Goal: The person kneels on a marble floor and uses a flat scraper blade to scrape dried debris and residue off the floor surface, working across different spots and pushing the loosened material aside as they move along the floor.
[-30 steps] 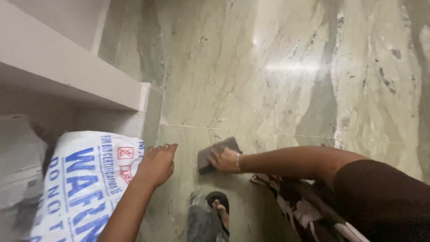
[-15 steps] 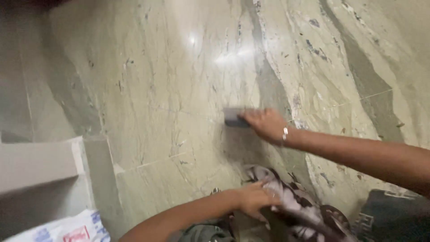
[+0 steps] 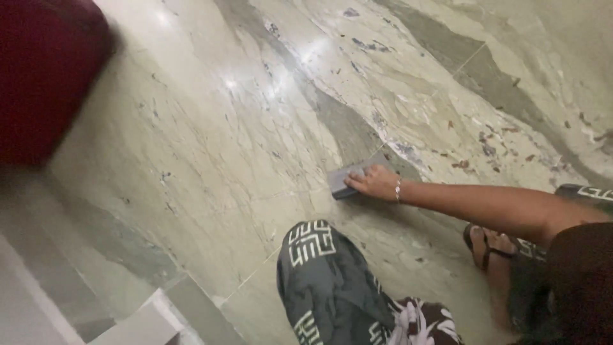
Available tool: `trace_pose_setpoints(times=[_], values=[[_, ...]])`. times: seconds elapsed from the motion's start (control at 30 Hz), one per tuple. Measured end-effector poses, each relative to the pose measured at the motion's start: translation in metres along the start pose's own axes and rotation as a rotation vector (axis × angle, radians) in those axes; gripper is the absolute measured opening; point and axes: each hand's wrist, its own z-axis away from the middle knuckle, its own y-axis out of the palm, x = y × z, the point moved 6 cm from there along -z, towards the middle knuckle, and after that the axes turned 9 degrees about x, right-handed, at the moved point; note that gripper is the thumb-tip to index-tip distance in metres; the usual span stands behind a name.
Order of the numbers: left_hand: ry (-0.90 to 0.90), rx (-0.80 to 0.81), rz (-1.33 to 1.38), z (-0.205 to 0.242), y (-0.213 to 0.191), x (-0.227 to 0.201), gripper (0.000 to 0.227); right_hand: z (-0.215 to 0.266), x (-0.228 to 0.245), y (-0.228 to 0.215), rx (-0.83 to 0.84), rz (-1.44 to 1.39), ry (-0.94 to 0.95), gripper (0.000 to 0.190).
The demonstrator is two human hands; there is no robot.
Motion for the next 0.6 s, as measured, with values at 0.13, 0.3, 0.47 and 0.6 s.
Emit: trace_pose_setpoints(times=[0.13, 0.3, 0.47, 0.6], values=[[0.056, -0.127, -0.042, -0.016, 0.004, -0.024, 0.034, 0.004, 0.014, -0.012, -0.155, 0.031, -0.02, 0.05], [0.136, -0.342, -0.056, -0.051, -0.008, 0.011, 0.037, -0.027, 0.021, -0.013, -0.318, 0.154, -0.229, 0.047], [0.231, -0.596, -0.722, -0.154, 0.04, 0.113, 0.085, -0.099, -0.099, -0.02, -0.211, -0.011, 0.376, 0.024], [0.182, -0.787, -0.939, -0.178, 0.083, 0.125, 0.082, -0.017, -0.047, -0.079, -0.363, 0.144, 0.273, 0.034]])
